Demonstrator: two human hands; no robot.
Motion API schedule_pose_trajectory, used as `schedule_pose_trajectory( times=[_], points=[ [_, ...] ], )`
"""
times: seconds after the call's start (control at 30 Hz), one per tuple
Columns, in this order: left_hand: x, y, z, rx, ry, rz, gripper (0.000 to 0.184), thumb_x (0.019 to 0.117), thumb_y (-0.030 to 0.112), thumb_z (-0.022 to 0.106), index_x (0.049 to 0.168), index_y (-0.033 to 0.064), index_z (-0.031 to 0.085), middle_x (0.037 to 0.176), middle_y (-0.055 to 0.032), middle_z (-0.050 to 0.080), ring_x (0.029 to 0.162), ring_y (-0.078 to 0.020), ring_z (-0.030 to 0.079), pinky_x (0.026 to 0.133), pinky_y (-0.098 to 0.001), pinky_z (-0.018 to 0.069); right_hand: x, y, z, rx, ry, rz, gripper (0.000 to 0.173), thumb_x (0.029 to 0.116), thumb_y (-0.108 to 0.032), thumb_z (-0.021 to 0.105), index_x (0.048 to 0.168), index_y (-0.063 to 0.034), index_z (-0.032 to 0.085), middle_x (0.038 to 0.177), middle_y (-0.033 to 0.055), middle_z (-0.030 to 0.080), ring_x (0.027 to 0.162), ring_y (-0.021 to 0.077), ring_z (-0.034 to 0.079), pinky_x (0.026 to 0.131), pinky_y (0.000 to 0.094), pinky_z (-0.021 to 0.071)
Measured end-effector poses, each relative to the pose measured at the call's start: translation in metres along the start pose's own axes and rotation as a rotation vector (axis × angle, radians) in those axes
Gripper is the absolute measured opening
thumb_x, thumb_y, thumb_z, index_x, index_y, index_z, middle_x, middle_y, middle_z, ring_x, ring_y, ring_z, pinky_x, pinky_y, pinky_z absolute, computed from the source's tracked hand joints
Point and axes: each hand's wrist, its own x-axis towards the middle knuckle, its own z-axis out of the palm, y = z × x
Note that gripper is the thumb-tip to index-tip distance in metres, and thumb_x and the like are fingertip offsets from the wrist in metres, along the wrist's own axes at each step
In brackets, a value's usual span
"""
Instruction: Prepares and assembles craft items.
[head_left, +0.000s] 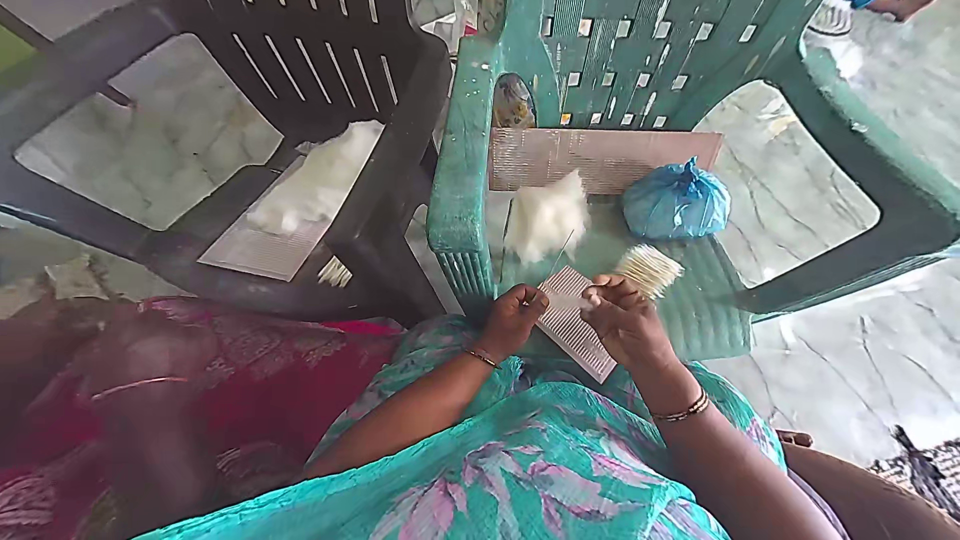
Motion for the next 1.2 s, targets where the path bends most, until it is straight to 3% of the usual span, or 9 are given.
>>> schedule_pose_trajectory(
  times=[0.23,0.43,0.53,0.67,0.77,0.87,1.0,1.1,1.2],
  points=[
    [0.000,-0.007,-0.005,-0.174,-0.060,0.053,0.010,0.1014,0.014,0.058,0.104,0.0054,0.064,0.073,0.0062,0.058,0.054,0.0018,0.044,0.052,-0.0154,0.0393,0.001,0.018,0.007,-0.239,0.081,0.028,0.030,0.0875,0.014,0.061,0.112,-0.0039,0.064,0.098,0.0047,0.073,0.079,0.0120,0.070,0.077,0.0294,0.0608],
    [0.000,-0.003,-0.005,-0.215,-0.078,0.020,0.010,0.0981,0.008,0.062,0.107,0.0036,0.064,0.073,0.0058,0.059,0.053,0.0016,0.045,0.051,-0.0146,0.0393,0.002,0.013,0.007,-0.141,0.040,0.065,0.035,0.0883,0.012,0.055,0.115,-0.0088,0.063,0.104,0.0033,0.073,0.083,0.0117,0.070,0.078,0.0286,0.0600],
    [-0.001,0.000,-0.005,-0.171,-0.084,0.009,0.006,0.0994,0.008,0.061,0.102,0.0045,0.065,0.071,0.0056,0.059,0.053,0.0017,0.045,0.051,-0.0147,0.0388,0.003,0.016,0.008,-0.176,0.015,0.055,0.040,0.0853,0.013,0.060,0.118,-0.0090,0.064,0.108,0.0027,0.072,0.083,0.0119,0.070,0.079,0.0304,0.0608],
    [-0.003,0.004,-0.005,-0.130,-0.067,0.018,0.011,0.1003,0.008,0.061,0.106,0.0019,0.068,0.073,0.0066,0.062,0.056,0.0029,0.049,0.054,-0.0144,0.0425,0.004,0.023,0.009,-0.272,-0.061,-0.003,0.047,0.0831,0.011,0.066,0.125,-0.0104,0.063,0.123,0.0014,0.067,0.085,0.0114,0.070,0.080,0.0315,0.0621],
    [-0.003,0.002,-0.006,-0.128,-0.082,0.031,0.018,0.1033,0.009,0.055,0.108,0.0012,0.070,0.070,0.0079,0.057,0.057,0.0026,0.047,0.055,-0.0153,0.0417,0.003,0.024,0.019,-0.337,0.013,-0.021,0.051,0.0817,0.016,0.067,0.127,-0.0059,0.062,0.127,0.0041,0.066,0.080,0.0110,0.071,0.076,0.0295,0.0632],
    [-0.001,-0.006,-0.008,-0.188,-0.128,0.070,0.024,0.1054,0.017,0.046,0.097,0.0071,0.066,0.061,0.0129,0.047,0.053,0.0040,0.042,0.053,-0.0148,0.0378,0.003,0.026,0.027,-0.423,0.130,-0.038,0.048,0.0794,0.017,0.072,0.123,-0.0019,0.063,0.123,0.0069,0.067,0.076,0.0114,0.072,0.074,0.0285,0.0637],
    [-0.003,-0.002,-0.008,-0.132,-0.173,0.125,0.018,0.0996,0.011,0.058,0.109,0.0018,0.070,0.087,0.0073,0.064,0.062,0.0059,0.047,0.057,-0.0130,0.0411,0.001,0.028,0.031,-0.668,0.147,-0.073,0.047,0.0798,0.006,0.080,0.122,-0.0037,0.063,0.098,0.0068,0.076,0.072,0.0095,0.073,0.071,0.0258,0.0625],
    [-0.001,-0.003,-0.009,-0.091,-0.151,0.115,0.020,0.1017,0.011,0.056,0.108,0.0013,0.072,0.096,0.0033,0.064,0.064,0.0041,0.047,0.058,-0.0140,0.0420,-0.001,0.021,0.031,-0.774,0.052,-0.133,0.042,0.0827,0.005,0.078,0.123,-0.0024,0.066,0.119,0.0107,0.068,0.079,0.0110,0.073,0.075,0.0275,0.0640],
    [0.000,-0.005,-0.009,-0.143,-0.114,0.068,0.021,0.1029,0.014,0.055,0.108,0.0028,0.072,0.085,0.0051,0.063,0.058,0.0035,0.046,0.054,-0.0144,0.0408,0.000,0.018,0.019,-0.786,0.069,-0.218,0.035,0.0866,0.003,0.072,0.121,-0.0027,0.066,0.119,0.0112,0.067,0.076,0.0113,0.071,0.071,0.0294,0.0635]
  ],
)
